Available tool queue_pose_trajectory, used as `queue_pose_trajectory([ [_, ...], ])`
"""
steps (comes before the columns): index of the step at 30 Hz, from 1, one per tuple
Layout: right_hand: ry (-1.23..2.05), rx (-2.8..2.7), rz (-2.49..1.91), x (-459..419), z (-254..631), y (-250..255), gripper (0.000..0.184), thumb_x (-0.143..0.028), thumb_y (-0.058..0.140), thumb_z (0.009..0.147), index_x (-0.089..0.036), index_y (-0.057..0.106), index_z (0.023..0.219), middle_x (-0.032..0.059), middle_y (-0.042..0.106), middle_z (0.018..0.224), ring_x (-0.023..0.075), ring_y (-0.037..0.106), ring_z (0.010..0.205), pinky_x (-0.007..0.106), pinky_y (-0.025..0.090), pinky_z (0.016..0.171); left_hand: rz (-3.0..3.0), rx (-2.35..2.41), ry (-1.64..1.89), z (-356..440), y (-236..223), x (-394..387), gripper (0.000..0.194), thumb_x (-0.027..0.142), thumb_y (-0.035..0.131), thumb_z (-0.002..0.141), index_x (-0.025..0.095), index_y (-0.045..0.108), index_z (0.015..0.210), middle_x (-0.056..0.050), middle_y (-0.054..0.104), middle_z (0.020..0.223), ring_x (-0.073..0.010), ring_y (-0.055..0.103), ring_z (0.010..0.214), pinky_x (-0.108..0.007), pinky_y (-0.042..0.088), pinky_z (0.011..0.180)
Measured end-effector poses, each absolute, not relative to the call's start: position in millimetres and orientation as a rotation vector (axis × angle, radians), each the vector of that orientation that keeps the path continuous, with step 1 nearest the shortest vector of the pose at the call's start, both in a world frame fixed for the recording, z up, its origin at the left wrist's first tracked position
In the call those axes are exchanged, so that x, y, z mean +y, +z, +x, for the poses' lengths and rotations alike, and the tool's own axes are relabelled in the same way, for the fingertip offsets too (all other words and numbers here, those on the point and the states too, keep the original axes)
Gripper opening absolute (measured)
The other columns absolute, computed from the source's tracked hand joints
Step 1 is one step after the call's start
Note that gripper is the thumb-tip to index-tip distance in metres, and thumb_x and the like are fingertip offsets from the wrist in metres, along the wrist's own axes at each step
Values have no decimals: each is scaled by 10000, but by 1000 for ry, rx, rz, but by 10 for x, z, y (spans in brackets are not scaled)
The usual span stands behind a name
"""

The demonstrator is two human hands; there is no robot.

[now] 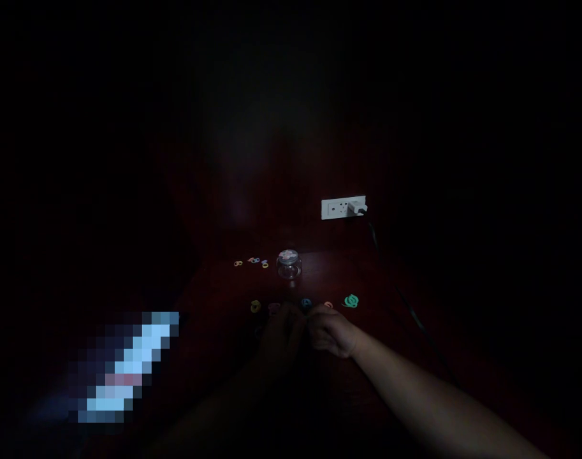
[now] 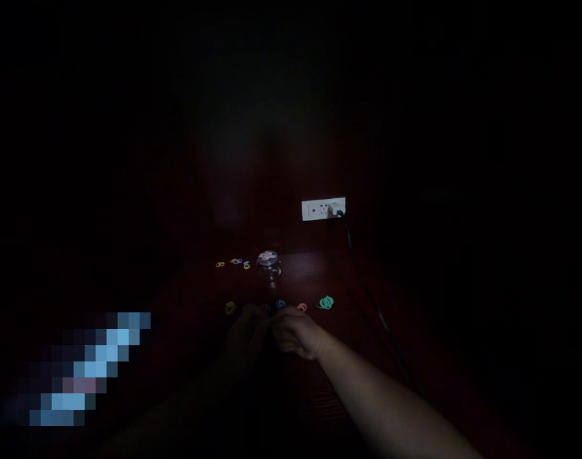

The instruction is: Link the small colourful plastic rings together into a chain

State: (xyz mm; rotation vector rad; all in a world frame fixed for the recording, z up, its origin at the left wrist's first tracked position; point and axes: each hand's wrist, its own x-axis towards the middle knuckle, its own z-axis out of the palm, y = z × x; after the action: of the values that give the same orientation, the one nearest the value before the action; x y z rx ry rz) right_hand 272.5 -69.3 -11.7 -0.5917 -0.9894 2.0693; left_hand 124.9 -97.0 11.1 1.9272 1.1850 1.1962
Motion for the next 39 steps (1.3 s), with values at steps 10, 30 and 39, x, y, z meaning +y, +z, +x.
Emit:
queue_pose_trajectory([
  [10, 2062, -1020, -533, -802, 2690, -132, 186, -179, 541, 615, -165, 395, 500, -84, 352, 264, 18, 175, 227, 167, 106, 308, 1941, 1088, 1125, 1184, 25, -983, 171, 307, 387, 851, 167, 479, 819, -11, 536, 689, -127, 483, 618, -253, 384, 614],
  [30, 2061, -971, -499, -867, 2663, -124, 235, -279, 586, 656, -160, 429, 528, -95, 307, 262, 24, 158, 235, 183, 94, 322, 1902, 907, 1135, 1218, 88, -1012, 169, 329, 365, 868, 185, 437, 816, -12, 608, 632, -147, 558, 617, -282, 412, 625],
  [39, 2129, -1160, -545, -812, 2694, -114, 512, -572, 402, 771, -153, 449, 481, -89, 182, 247, 37, 163, 257, 206, 103, 350, 2004, 869, 1115, 1219, 153, -1034, 117, 277, 357, 864, 190, 421, 819, -10, 631, 666, -144, 572, 648, -298, 415, 709],
])
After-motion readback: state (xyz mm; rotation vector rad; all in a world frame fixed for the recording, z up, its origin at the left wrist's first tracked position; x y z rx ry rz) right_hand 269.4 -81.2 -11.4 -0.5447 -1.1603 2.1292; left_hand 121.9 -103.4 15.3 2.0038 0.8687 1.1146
